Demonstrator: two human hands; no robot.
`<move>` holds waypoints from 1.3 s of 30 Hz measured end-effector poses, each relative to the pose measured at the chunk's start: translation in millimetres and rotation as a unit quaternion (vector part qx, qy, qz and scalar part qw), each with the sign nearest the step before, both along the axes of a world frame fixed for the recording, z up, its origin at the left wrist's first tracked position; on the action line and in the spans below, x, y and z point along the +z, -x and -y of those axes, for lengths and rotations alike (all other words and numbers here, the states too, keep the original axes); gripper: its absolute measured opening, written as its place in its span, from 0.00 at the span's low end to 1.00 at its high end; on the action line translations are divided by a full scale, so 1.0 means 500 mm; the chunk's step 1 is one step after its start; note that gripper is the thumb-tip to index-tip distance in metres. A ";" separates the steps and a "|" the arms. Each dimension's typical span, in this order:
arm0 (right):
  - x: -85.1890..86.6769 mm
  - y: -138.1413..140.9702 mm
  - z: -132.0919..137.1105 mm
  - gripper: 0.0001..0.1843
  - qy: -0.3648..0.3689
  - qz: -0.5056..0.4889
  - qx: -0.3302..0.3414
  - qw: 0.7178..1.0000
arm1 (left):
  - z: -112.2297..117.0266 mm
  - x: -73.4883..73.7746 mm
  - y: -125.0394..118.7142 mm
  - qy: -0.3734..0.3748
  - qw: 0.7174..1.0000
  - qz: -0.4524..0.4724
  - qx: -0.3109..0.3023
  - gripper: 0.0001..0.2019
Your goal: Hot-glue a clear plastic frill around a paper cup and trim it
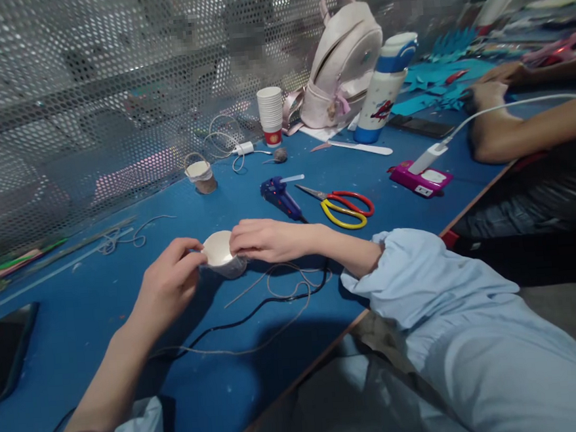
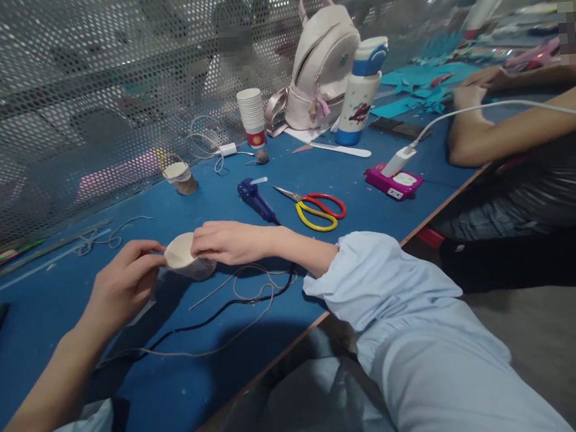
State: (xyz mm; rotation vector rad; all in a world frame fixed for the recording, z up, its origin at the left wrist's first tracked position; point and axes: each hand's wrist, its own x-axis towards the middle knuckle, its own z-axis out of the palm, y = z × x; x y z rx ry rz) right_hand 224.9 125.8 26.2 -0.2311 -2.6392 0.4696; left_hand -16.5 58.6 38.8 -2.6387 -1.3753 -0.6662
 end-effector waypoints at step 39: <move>-0.007 -0.003 -0.004 0.08 0.077 -0.050 0.012 0.996 | -0.010 0.012 -0.004 0.253 0.952 0.170 -0.025 0.10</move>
